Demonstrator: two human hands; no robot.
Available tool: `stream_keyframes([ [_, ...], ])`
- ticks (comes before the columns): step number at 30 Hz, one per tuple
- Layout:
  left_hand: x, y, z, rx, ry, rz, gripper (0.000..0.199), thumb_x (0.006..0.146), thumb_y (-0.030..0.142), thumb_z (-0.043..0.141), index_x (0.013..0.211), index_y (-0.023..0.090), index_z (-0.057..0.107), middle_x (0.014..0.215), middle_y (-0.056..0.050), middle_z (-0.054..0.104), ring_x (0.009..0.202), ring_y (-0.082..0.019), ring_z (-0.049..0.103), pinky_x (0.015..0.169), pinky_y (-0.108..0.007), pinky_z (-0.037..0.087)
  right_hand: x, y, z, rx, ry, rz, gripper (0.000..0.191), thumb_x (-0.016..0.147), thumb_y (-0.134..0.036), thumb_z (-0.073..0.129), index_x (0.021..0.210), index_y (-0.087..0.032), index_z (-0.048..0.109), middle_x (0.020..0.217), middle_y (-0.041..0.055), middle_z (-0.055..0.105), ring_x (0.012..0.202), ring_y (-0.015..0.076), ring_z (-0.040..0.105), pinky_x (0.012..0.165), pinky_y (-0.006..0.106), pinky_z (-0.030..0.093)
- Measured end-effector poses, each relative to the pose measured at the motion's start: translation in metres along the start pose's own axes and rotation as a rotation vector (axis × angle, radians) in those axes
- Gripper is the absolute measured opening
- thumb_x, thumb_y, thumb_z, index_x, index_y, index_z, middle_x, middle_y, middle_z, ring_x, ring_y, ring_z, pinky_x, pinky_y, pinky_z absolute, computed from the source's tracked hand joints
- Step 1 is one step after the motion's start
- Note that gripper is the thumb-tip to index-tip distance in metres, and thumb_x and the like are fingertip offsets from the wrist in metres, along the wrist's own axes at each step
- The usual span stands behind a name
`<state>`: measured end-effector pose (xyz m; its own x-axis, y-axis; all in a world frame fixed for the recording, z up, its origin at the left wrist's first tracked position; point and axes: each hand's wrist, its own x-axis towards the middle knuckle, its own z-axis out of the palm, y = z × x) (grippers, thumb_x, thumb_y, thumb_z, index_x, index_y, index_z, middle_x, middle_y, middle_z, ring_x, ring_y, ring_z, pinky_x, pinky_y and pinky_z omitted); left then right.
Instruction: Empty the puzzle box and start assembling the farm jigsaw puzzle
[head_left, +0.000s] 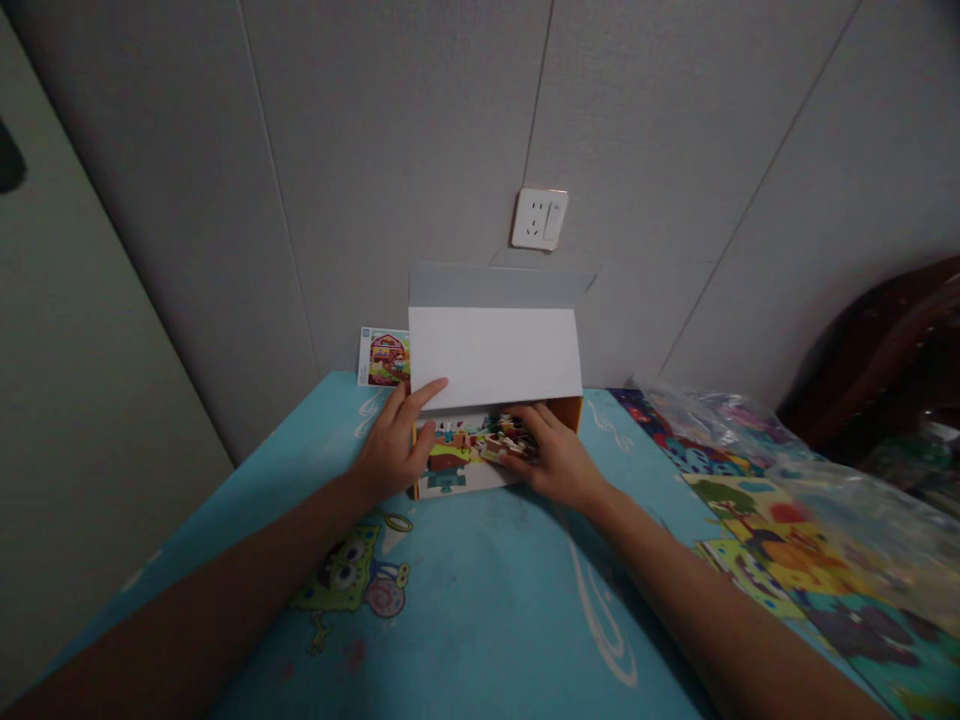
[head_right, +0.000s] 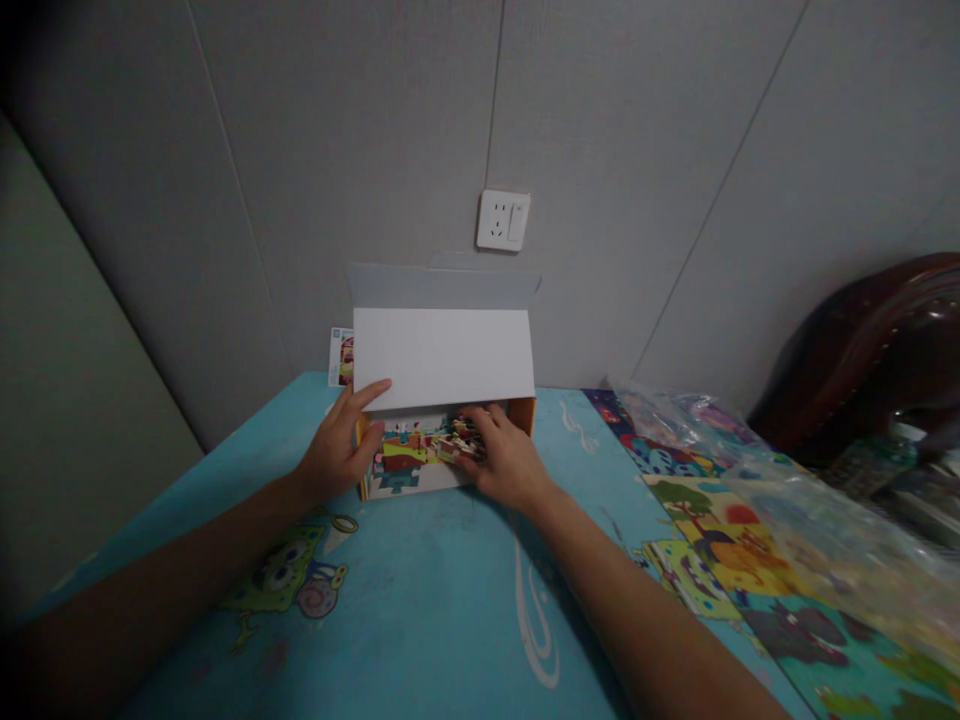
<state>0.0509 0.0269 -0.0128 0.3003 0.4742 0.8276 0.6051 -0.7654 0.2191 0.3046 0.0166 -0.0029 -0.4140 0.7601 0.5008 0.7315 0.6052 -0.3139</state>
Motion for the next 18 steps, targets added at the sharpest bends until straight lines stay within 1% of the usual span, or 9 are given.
stream_keyframes([
  [3,0.0,-0.001,0.0,-0.003,-0.006,-0.004,0.053,0.09,0.012,0.045,0.141,0.019,0.035,0.132,-0.013,0.047,0.125,-0.025,0.044,0.107,-0.047,0.039,0.0,0.002,0.0,0.024,-0.011,-0.031,0.049,0.081,-0.028,0.063,0.127,-0.02,0.047,0.115,0.011,0.054,0.103,0.0257,0.056,0.088,0.041,0.048],
  [7,0.0,0.0,0.0,-0.005,-0.01,-0.014,0.054,0.089,0.013,0.047,0.142,0.019,0.034,0.131,-0.012,0.048,0.124,-0.025,0.045,0.105,-0.046,0.041,0.0,0.003,0.001,0.049,-0.005,-0.08,0.045,0.083,-0.024,0.06,0.126,-0.02,0.047,0.112,0.0113,0.054,0.102,0.0261,0.056,0.087,0.041,0.049],
  [11,0.001,0.0,0.001,0.004,0.015,-0.04,0.053,0.09,0.015,0.048,0.141,0.021,0.035,0.13,-0.011,0.049,0.122,-0.025,0.047,0.103,-0.046,0.043,0.001,0.0,0.001,0.084,0.07,-0.094,0.045,0.082,-0.022,0.059,0.125,-0.02,0.048,0.113,0.0118,0.055,0.103,0.0266,0.056,0.088,0.042,0.048],
  [13,0.001,0.0,0.002,0.01,0.031,-0.047,0.052,0.09,0.015,0.048,0.141,0.021,0.036,0.129,-0.012,0.049,0.121,-0.025,0.047,0.103,-0.045,0.044,0.001,-0.002,-0.001,0.143,0.118,-0.099,0.047,0.08,-0.021,0.061,0.125,-0.022,0.048,0.116,0.0113,0.055,0.104,0.0264,0.056,0.089,0.042,0.048],
  [15,0.001,-0.001,0.002,0.018,0.033,-0.057,0.052,0.09,0.015,0.049,0.141,0.021,0.037,0.128,-0.011,0.049,0.121,-0.024,0.048,0.103,-0.045,0.044,0.0,-0.007,-0.005,0.224,0.14,-0.072,0.051,0.078,-0.022,0.064,0.127,-0.022,0.049,0.117,0.0111,0.057,0.104,0.0267,0.056,0.09,0.043,0.047],
  [16,0.001,-0.001,0.003,0.022,0.03,-0.063,0.053,0.09,0.015,0.049,0.141,0.021,0.036,0.128,-0.011,0.049,0.121,-0.024,0.048,0.103,-0.045,0.044,-0.001,-0.01,-0.007,0.276,0.123,-0.047,0.053,0.076,-0.024,0.066,0.127,-0.021,0.049,0.117,0.0111,0.058,0.104,0.0268,0.057,0.089,0.043,0.047],
  [17,0.001,-0.001,0.003,0.026,0.027,-0.07,0.053,0.09,0.015,0.049,0.141,0.021,0.036,0.128,-0.011,0.049,0.121,-0.024,0.048,0.103,-0.045,0.044,-0.002,-0.013,-0.008,0.337,0.078,-0.023,0.055,0.076,-0.025,0.068,0.127,-0.02,0.05,0.117,0.011,0.06,0.102,0.0266,0.059,0.088,0.042,0.048],
  [18,0.001,-0.001,0.003,0.03,0.025,-0.075,0.054,0.09,0.014,0.049,0.141,0.022,0.035,0.128,-0.011,0.049,0.121,-0.024,0.048,0.103,-0.045,0.043,-0.004,-0.016,-0.01,0.399,0.006,-0.008,0.055,0.075,-0.028,0.069,0.127,-0.019,0.051,0.117,0.0106,0.061,0.101,0.026,0.06,0.088,0.041,0.048],
])
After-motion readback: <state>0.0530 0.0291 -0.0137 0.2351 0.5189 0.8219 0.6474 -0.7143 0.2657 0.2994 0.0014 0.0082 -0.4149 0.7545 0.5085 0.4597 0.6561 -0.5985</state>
